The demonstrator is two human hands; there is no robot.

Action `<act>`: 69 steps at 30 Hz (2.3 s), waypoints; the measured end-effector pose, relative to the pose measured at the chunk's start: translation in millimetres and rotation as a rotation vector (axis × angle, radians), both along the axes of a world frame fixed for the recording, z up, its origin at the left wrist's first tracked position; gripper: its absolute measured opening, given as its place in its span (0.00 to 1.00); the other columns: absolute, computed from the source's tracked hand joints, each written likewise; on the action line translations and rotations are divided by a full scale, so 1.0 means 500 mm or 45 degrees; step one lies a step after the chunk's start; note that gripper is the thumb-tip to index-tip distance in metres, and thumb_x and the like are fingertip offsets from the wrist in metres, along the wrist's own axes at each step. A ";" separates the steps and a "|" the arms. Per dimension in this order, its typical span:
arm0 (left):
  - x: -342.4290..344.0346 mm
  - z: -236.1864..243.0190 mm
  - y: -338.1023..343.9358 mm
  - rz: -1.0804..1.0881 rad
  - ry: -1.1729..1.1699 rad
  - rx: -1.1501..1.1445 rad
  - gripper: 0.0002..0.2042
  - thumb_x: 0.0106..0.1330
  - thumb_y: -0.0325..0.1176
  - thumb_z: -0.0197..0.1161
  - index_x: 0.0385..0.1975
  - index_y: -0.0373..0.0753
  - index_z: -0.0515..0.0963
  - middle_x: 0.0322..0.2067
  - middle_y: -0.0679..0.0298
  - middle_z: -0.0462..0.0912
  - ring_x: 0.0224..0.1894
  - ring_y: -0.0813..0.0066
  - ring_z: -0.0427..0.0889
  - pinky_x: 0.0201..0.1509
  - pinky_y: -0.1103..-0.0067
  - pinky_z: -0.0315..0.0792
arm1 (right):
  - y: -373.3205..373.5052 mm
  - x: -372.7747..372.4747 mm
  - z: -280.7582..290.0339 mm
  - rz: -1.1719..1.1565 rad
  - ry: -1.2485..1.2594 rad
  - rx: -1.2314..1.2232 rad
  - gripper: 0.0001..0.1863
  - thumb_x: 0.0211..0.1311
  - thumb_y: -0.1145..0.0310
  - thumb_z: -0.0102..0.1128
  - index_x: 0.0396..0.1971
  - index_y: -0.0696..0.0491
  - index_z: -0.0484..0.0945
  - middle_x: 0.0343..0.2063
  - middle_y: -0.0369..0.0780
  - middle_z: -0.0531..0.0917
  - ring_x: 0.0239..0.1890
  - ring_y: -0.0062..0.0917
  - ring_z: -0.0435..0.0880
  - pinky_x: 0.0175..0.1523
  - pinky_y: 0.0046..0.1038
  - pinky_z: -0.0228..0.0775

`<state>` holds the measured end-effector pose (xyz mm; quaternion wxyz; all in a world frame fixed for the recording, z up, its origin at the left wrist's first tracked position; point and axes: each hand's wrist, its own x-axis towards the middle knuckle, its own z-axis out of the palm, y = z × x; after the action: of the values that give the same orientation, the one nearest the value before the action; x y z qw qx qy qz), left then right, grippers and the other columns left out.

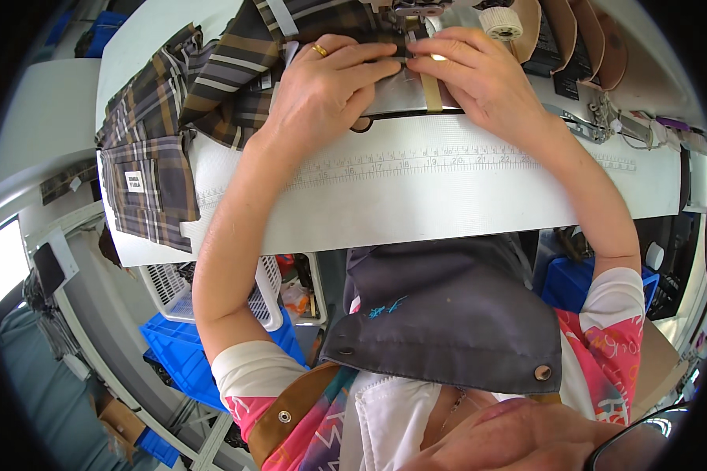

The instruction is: The person is sewing plaid fabric pieces, likely to create bags, using an industrial sewing machine.

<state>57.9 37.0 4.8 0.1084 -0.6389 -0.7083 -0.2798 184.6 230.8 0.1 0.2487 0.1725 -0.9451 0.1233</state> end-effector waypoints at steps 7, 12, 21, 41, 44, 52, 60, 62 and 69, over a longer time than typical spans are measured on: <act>-0.047 -0.006 0.030 0.002 0.000 0.026 0.14 0.53 0.23 0.58 0.38 0.43 0.81 0.42 0.66 0.81 0.43 0.65 0.76 0.47 0.75 0.72 | -0.008 -0.012 0.015 -0.239 -0.129 0.024 0.15 0.55 0.73 0.55 0.44 0.49 0.76 0.46 0.38 0.75 0.49 0.33 0.73 0.46 0.31 0.69; -0.052 0.014 0.033 0.053 0.127 -0.064 0.14 0.53 0.25 0.59 0.39 0.45 0.81 0.43 0.66 0.80 0.45 0.65 0.76 0.50 0.70 0.70 | -0.004 -0.002 0.008 -0.269 -0.098 -0.009 0.13 0.53 0.73 0.56 0.41 0.51 0.78 0.44 0.37 0.77 0.47 0.32 0.73 0.49 0.31 0.67; 0.147 0.043 -0.125 0.217 -0.082 -0.118 0.14 0.51 0.24 0.62 0.39 0.41 0.78 0.44 0.64 0.78 0.48 0.67 0.76 0.53 0.63 0.66 | -0.109 0.002 0.065 0.150 0.029 -0.411 0.14 0.53 0.77 0.55 0.42 0.55 0.76 0.45 0.40 0.77 0.53 0.36 0.71 0.55 0.35 0.65; 0.237 0.041 -0.264 -0.100 -2.393 1.190 0.17 0.58 0.28 0.61 0.47 0.35 0.69 0.38 0.62 0.78 0.40 0.75 0.79 0.45 0.79 0.75 | -0.273 -0.032 0.100 0.730 0.495 -0.255 0.14 0.47 0.66 0.60 0.35 0.55 0.75 0.39 0.42 0.79 0.42 0.32 0.78 0.47 0.33 0.64; 0.256 0.030 -0.230 0.037 -2.166 1.180 0.18 0.52 0.22 0.63 0.44 0.34 0.71 0.36 0.64 0.79 0.35 0.79 0.79 0.39 0.82 0.76 | -0.264 -0.006 0.115 0.628 0.572 -0.171 0.13 0.48 0.66 0.59 0.35 0.54 0.76 0.41 0.42 0.79 0.44 0.32 0.78 0.49 0.33 0.64; 0.266 0.038 -0.218 0.142 -1.903 1.286 0.06 0.60 0.24 0.57 0.36 0.32 0.76 0.32 0.61 0.81 0.30 0.79 0.80 0.35 0.85 0.75 | -0.243 0.050 0.129 0.440 0.630 -0.135 0.14 0.40 0.67 0.64 0.31 0.51 0.77 0.34 0.38 0.78 0.43 0.32 0.78 0.52 0.36 0.61; 0.250 0.122 -0.211 0.450 -1.448 1.146 0.06 0.60 0.22 0.60 0.36 0.30 0.77 0.29 0.67 0.79 0.31 0.87 0.73 0.36 0.91 0.66 | -0.172 0.188 0.148 0.351 -0.043 -0.115 0.10 0.40 0.71 0.67 0.26 0.52 0.78 0.30 0.37 0.78 0.35 0.29 0.75 0.43 0.29 0.62; 0.253 0.127 -0.203 0.487 -1.380 1.114 0.06 0.61 0.22 0.60 0.36 0.30 0.78 0.29 0.68 0.78 0.30 0.87 0.73 0.36 0.91 0.66 | -0.170 0.187 0.189 0.245 0.095 -0.348 0.10 0.43 0.69 0.68 0.27 0.54 0.78 0.29 0.38 0.78 0.33 0.29 0.75 0.42 0.28 0.63; 0.265 0.125 -0.175 0.275 -1.625 1.266 0.06 0.60 0.22 0.60 0.36 0.31 0.75 0.30 0.67 0.77 0.31 0.85 0.73 0.37 0.89 0.68 | -0.284 0.080 0.141 0.304 -0.145 -1.390 0.08 0.47 0.78 0.65 0.29 0.59 0.76 0.29 0.37 0.78 0.31 0.22 0.76 0.38 0.21 0.66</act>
<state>190.5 -50.7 67.2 -0.0188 -0.1619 -0.4843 -0.8596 224.5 88.9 70.4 0.2347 0.1175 -0.7299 0.6311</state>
